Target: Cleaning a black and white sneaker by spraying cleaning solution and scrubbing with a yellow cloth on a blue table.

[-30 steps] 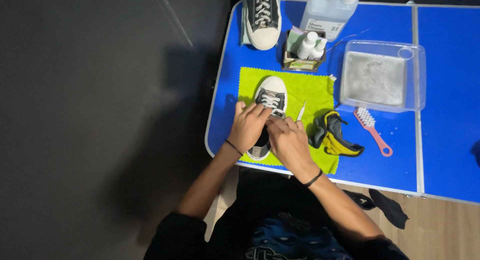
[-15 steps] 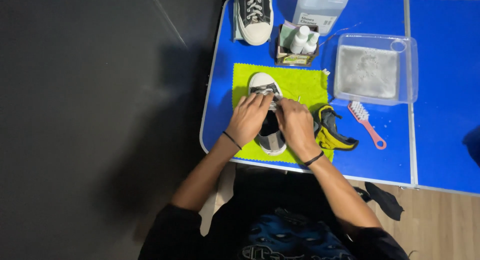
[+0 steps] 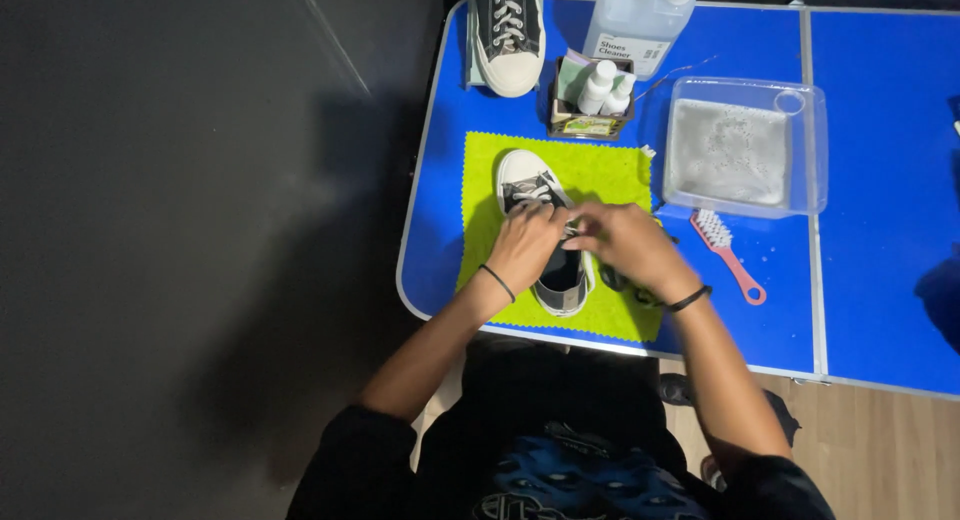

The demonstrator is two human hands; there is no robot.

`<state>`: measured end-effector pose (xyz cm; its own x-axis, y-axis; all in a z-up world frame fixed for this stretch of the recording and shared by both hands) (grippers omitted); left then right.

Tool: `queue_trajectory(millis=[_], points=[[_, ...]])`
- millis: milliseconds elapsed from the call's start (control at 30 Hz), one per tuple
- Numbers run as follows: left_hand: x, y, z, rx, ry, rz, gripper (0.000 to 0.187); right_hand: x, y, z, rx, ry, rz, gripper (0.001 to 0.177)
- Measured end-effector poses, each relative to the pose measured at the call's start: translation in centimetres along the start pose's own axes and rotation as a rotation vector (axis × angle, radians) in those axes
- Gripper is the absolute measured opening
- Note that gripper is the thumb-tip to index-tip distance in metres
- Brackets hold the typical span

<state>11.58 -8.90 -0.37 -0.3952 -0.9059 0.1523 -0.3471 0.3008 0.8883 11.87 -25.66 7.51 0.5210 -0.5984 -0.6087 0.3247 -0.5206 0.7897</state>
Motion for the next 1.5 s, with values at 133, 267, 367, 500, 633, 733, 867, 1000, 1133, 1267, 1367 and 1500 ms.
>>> queue_trajectory(millis=[133,267,367,500,633,733,867,1000,1133,1267,1367,1500], points=[[-0.3,1.9,-0.5,-0.151,0.012,0.067,0.017,0.7,5.2,-1.5,0.088,-0.043,-0.051,0.039],[0.1,1.7,-0.3,-0.086,-0.021,0.025,0.012,9.2,5.9,-5.3,0.418,-0.118,0.025,0.031],[-0.1,1.0,0.4,-0.081,-0.023,0.017,0.012,11.9,6.1,-7.8,0.5,-0.098,0.076,0.033],[-0.4,1.6,0.5,-0.133,-0.007,0.11,0.016,15.4,5.2,-11.1,0.453,-0.068,0.339,0.038],[-1.1,0.3,1.0,-0.141,0.002,0.133,0.017,17.8,4.0,-12.0,0.414,-0.124,0.413,0.027],[-1.3,0.8,1.2,-0.167,0.052,0.178,0.019,18.2,3.7,-12.0,0.459,-0.1,0.444,0.017],[-1.2,3.0,1.2,-0.202,0.053,0.272,0.023,18.1,4.1,-11.7,0.424,-0.088,0.483,0.01],[-1.8,1.1,1.6,-0.218,0.061,0.3,0.026,18.1,5.1,-11.0,0.466,-0.016,0.362,0.011],[-1.3,2.9,1.2,-0.294,0.115,0.394,0.031,12.1,7.9,-9.0,0.521,0.087,0.348,0.013],[-1.0,5.0,0.9,-0.312,0.112,0.308,0.062,6.8,10.2,-6.9,0.543,0.182,0.345,0.014],[-0.2,8.3,0.1,-0.158,0.153,0.389,0.067,2.0,11.4,-4.8,0.506,0.217,0.235,0.011],[1.5,7.1,0.3,-0.076,0.234,1.007,0.063,-3.7,11.1,-1.4,0.442,0.146,0.021,0.009]])
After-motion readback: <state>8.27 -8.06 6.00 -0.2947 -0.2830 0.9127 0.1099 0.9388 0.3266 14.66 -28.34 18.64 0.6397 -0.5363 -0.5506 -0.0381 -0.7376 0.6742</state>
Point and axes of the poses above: each hand's wrist, its own z-axis away from the middle knuckle, its own y-axis out of the back of the hand, x = y × z, the point moved 1 cm from there along -z, towards the middle knuckle, and after that the axes turned 9 degrees about y, right-handed, at the moved point
